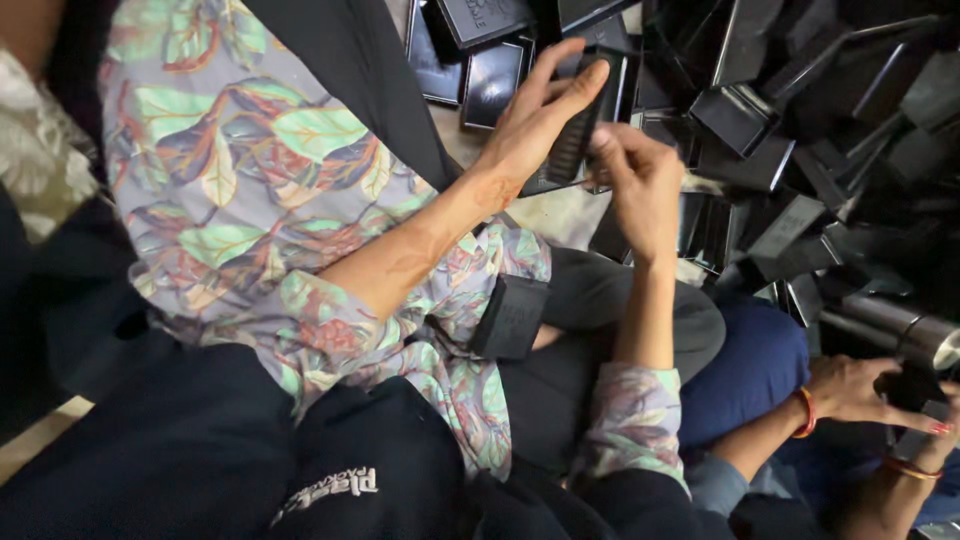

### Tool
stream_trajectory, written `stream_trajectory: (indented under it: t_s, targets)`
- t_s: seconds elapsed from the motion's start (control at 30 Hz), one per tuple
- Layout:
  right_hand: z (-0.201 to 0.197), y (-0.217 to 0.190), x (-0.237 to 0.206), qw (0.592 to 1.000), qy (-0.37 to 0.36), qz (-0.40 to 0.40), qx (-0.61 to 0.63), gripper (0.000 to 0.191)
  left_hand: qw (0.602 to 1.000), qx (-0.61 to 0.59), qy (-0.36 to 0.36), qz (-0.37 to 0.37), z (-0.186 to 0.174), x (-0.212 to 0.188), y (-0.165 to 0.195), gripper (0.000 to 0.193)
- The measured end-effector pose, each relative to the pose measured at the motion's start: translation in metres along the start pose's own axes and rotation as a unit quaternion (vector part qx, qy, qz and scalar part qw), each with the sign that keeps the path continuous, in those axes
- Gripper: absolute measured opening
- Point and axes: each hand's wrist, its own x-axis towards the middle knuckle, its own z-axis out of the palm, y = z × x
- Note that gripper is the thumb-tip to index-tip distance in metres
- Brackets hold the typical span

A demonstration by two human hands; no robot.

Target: The person sits on the floor and repeatedly picks up small black rectangular boxes and inserts a smaller black component into each one. The person handles the boxes one at a time, aligning and pressing the component into place before setting the assembled unit aside.

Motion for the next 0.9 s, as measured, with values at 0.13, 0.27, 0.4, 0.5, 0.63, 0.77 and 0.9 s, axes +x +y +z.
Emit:
stream_trajectory:
  t_s: [0.13, 0.27, 0.4, 0.5, 0.63, 0.77, 0.9]
  targets:
    - [-0.026, 0.011, 0.033, 0.999, 0.006, -0.031, -0.014, 0.030, 0.999, -0.026, -0.037, -0.016, 0.004, -0.004, -0.001, 0.058]
    - [-0.067, 0.043, 0.097, 0.946, 0.140, -0.236, -0.171, 0.022, 0.996, -0.051, -0.067, 0.039, 0.006, -0.007, 0.000, 0.051]
    - [-0.095, 0.093, 0.145, 0.838, 0.211, -0.256, -0.433, 0.050, 0.983, -0.147, -0.104, -0.032, 0.005, -0.010, 0.003, 0.044]
    - [-0.103, 0.117, 0.151, 0.851, 0.194, -0.230, -0.431, 0.055, 0.977, -0.178, -0.112, -0.029, 0.003, -0.011, 0.004, 0.041]
    - [-0.108, 0.112, 0.132, 0.864, 0.178, -0.231, -0.411, 0.059, 0.978, -0.174, -0.113, -0.024, 0.002, -0.012, 0.002, 0.040]
    - [-0.083, 0.050, 0.084, 0.946, 0.210, -0.117, -0.217, 0.048, 0.982, -0.165, -0.093, 0.015, 0.000, -0.006, -0.004, 0.037]
    - [-0.013, -0.009, 0.015, 0.984, 0.161, -0.078, 0.007, 0.047, 0.983, -0.136, -0.047, 0.114, -0.001, 0.004, -0.012, 0.039]
